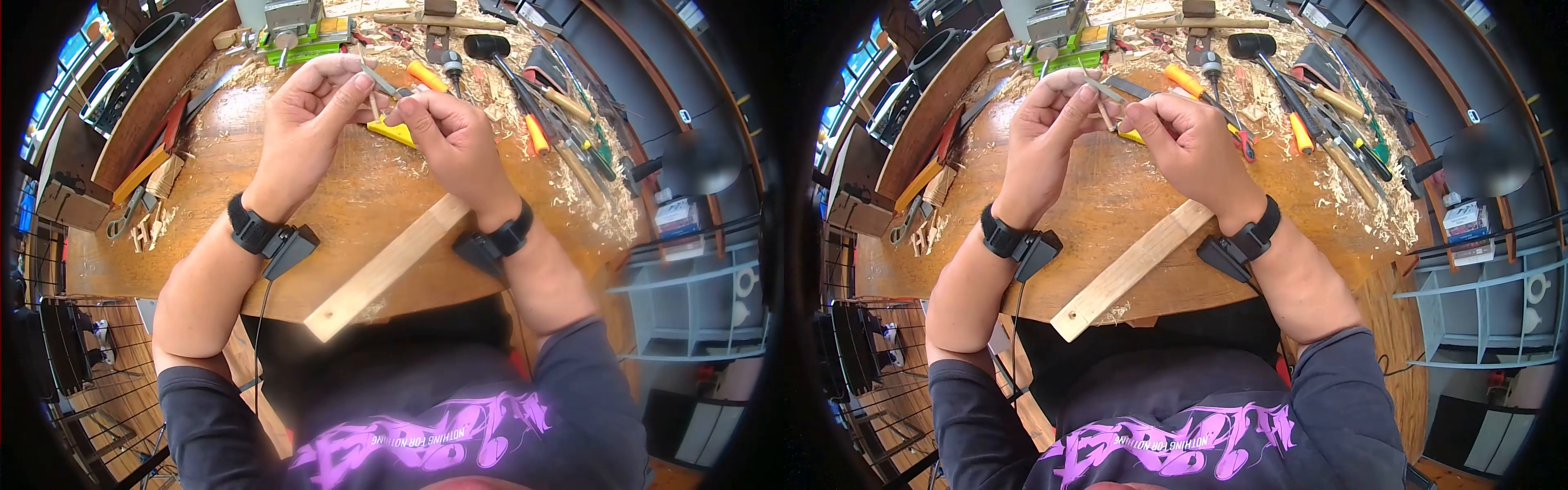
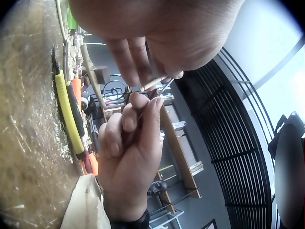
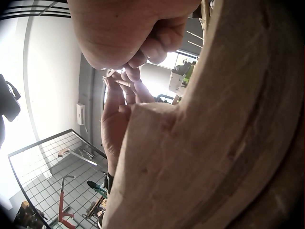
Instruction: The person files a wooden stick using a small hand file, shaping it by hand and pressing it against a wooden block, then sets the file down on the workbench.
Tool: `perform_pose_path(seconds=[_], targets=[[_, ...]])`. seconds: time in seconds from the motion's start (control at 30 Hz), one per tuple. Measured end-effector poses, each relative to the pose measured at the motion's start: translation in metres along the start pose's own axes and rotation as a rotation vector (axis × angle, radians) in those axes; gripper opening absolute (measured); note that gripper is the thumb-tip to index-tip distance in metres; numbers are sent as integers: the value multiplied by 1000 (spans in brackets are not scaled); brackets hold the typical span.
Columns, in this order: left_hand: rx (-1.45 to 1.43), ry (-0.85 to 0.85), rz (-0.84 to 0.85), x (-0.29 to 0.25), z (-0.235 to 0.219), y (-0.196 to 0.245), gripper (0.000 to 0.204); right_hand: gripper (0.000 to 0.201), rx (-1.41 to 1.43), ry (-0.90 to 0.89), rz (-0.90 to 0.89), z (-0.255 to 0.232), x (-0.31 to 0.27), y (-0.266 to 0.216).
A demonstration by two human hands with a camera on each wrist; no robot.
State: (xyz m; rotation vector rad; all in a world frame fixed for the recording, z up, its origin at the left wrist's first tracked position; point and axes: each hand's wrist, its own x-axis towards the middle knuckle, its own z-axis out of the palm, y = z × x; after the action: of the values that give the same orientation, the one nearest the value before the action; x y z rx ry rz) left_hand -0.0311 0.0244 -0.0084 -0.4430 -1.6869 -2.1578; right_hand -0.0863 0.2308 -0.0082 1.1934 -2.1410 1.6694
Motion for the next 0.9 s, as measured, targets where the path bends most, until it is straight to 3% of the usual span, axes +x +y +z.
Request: perform_pose_path(seconds=[0.9], targets=[[-72,37,42,4,0,5,20,25,-101,45,-97,-2,3,0]])
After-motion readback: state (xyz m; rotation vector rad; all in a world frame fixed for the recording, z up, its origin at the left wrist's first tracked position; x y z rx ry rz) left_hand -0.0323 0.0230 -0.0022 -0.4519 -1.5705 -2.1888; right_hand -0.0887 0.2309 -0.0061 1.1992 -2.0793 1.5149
